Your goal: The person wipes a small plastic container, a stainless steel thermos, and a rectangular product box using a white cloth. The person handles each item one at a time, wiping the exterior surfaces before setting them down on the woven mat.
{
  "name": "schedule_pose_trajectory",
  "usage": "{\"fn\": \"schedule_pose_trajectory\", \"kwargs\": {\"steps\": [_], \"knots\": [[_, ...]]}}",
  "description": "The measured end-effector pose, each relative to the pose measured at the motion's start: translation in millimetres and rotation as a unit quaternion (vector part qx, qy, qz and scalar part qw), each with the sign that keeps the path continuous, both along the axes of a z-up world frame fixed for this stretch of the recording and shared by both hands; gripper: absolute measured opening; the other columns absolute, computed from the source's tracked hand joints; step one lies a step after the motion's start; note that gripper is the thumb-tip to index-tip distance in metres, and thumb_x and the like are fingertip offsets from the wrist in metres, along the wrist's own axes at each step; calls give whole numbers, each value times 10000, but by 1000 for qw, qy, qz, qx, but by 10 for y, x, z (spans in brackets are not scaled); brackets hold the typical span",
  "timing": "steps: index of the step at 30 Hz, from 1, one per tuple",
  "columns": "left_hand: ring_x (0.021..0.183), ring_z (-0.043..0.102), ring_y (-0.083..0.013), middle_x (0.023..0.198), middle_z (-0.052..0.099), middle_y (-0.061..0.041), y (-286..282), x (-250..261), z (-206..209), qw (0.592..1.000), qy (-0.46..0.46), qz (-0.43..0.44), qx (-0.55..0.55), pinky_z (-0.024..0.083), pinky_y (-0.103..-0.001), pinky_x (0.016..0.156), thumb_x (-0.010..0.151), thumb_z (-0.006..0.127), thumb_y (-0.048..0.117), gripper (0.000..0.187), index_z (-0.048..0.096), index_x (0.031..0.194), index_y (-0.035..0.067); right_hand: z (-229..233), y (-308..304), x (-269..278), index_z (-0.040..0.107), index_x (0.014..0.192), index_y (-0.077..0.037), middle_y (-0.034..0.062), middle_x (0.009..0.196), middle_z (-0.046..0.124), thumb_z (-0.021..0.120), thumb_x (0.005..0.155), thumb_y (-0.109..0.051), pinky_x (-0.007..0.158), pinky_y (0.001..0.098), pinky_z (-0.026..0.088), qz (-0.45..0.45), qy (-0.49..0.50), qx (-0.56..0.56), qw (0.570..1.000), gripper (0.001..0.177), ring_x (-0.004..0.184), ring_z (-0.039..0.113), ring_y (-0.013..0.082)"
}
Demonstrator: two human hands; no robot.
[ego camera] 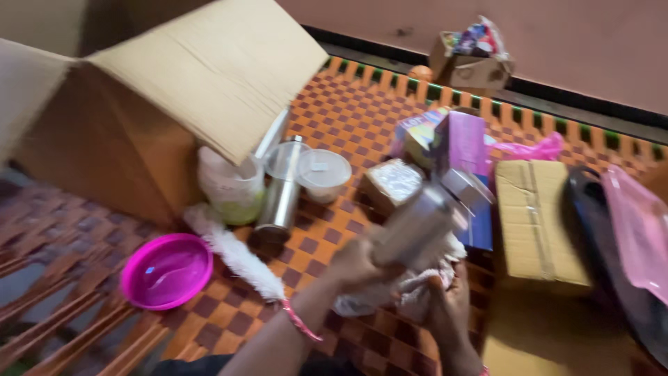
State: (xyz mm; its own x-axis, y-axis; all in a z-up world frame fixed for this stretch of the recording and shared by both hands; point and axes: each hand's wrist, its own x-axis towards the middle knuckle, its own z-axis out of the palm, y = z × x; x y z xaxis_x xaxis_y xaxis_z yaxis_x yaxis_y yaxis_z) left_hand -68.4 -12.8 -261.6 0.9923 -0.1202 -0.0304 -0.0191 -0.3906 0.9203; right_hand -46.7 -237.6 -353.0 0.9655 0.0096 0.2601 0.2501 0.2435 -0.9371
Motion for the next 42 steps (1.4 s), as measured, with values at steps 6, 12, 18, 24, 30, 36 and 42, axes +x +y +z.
{"fn": "schedule_pose_trajectory", "kwargs": {"steps": [6, 12, 18, 24, 30, 36, 42], "knots": [[1137, 693, -345, 1259, 697, -194, -50, -166, 109, 977, -107, -129, 131, 548, -434, 988, 575, 872, 587, 1147, 455, 1518, 86, 219, -46, 10, 413, 1467, -23, 107, 1334, 588, 874, 777, -434, 991, 403, 535, 179, -27, 98, 979, 927, 1194, 617, 246], [1198, 655, -339, 1292, 677, -178, 176, -68, 41, 961, -92, -228, 127, 519, -426, 1007, 458, 949, 418, 1188, 457, 1496, 115, 104, -128, 31, 454, 1416, 3, 126, 1276, 612, 867, 788, -414, 1005, 416, 543, 123, -48, 71, 989, 860, 1173, 626, 257], [1216, 641, -320, 1317, 672, -140, 462, -72, -174, 959, -27, -195, 203, 512, -421, 1010, 553, 877, 208, 1002, 486, 1474, 151, -112, -208, 167, 494, 1411, 15, 110, 1280, 588, 732, 939, -318, 1026, 374, 522, 57, -111, 168, 978, 625, 1187, 609, 223], [1229, 664, -308, 1317, 716, -124, 767, 71, -128, 974, -5, 45, 223, 507, -424, 1054, 862, 589, 101, 520, 691, 1360, 208, -285, -409, 182, 503, 1270, 53, 162, 1182, 596, 601, 1015, -322, 938, 377, 534, 6, -80, 165, 983, 464, 1128, 613, 246], [1371, 426, -366, 1472, 403, -280, 1551, 381, 357, 886, -350, 292, -89, 348, -422, 1138, 789, 814, 129, 892, 258, 1460, -57, -716, -429, 452, 402, 1417, -2, 125, 1317, 550, 648, 904, -138, 1007, 366, 521, -116, -69, 120, 984, 585, 1185, 580, 226], [1271, 563, -341, 1378, 563, -216, 2169, 536, 734, 861, -271, 372, -215, 463, -412, 1068, 817, 676, 193, 681, 393, 1418, 41, -826, -410, 502, 494, 1313, 21, 111, 1215, 608, 753, 899, -265, 985, 343, 536, -58, -104, 135, 984, 566, 1134, 625, 207], [1243, 590, -343, 1342, 596, -210, 2352, 447, 769, 913, -12, 404, 60, 481, -417, 1054, 856, 643, 243, 586, 458, 1376, 49, -684, -390, 377, 564, 1246, -15, 87, 1101, 650, 852, 848, -391, 816, 341, 567, -36, -100, 133, 985, 619, 967, 657, 190]]}}
